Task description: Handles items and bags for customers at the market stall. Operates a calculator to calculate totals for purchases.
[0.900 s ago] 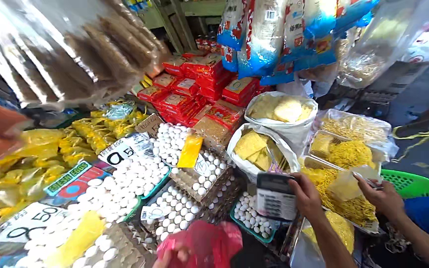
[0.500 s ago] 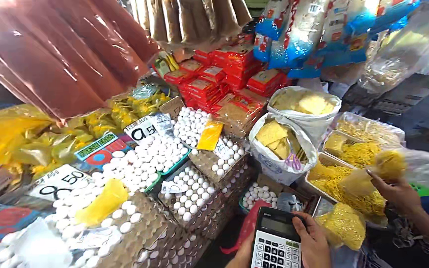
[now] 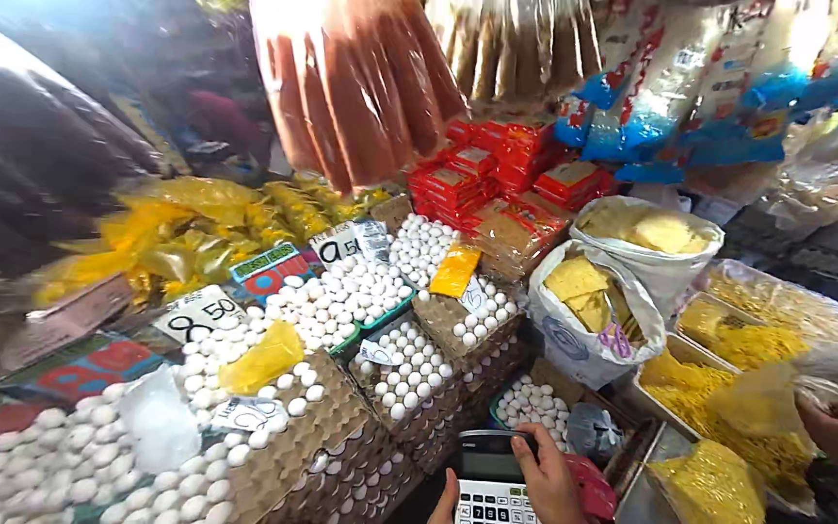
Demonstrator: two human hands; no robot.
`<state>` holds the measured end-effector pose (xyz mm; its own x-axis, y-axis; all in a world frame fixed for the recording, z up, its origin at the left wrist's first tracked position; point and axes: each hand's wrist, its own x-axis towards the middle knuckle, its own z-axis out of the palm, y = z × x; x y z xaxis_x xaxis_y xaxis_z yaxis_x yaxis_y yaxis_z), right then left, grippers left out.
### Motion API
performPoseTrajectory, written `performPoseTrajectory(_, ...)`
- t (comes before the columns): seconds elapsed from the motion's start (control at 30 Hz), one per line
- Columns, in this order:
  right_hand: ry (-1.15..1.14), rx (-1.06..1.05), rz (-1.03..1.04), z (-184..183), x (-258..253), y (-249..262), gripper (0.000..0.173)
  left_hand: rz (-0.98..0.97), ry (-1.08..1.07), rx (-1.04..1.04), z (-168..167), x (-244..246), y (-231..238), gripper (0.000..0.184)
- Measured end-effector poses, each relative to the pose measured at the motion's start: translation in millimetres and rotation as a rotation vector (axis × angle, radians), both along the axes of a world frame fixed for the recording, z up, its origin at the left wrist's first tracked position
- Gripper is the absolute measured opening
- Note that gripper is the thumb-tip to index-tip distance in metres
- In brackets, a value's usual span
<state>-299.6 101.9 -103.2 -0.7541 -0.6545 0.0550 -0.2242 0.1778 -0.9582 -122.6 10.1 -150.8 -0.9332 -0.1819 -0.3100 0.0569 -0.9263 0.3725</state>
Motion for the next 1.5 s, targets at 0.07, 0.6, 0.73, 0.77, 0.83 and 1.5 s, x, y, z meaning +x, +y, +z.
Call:
performPoseTrajectory(0.07,0.018,0.071,0.152,-3,-8,-13,0.029,0.088,0.091,0.028,-4,6,5,0.085)
performPoseTrajectory(0.6,-0.400,-0.180,0.432,-8,4,18,0.051,0.664,-0.033,-0.167,29,3,60,0.073)
performPoseTrajectory(0.73,-0.347,-0.227,0.432,-2,-11,39,0.053,0.611,0.075,-0.247,49,-24,54,0.079)
performPoseTrajectory(0.77,-0.338,-0.230,0.405,-2,-17,45,0.054,0.581,0.089,-0.262,52,-33,54,0.081)
performPoseTrajectory(0.83,-0.325,-0.255,0.339,-1,-27,58,0.053,0.533,0.070,-0.287,59,-49,58,0.080)
performPoseTrajectory(1.5,-0.171,-0.374,-0.334,-8,3,145,0.057,-0.036,-0.037,-0.432,42,-130,73,0.033)
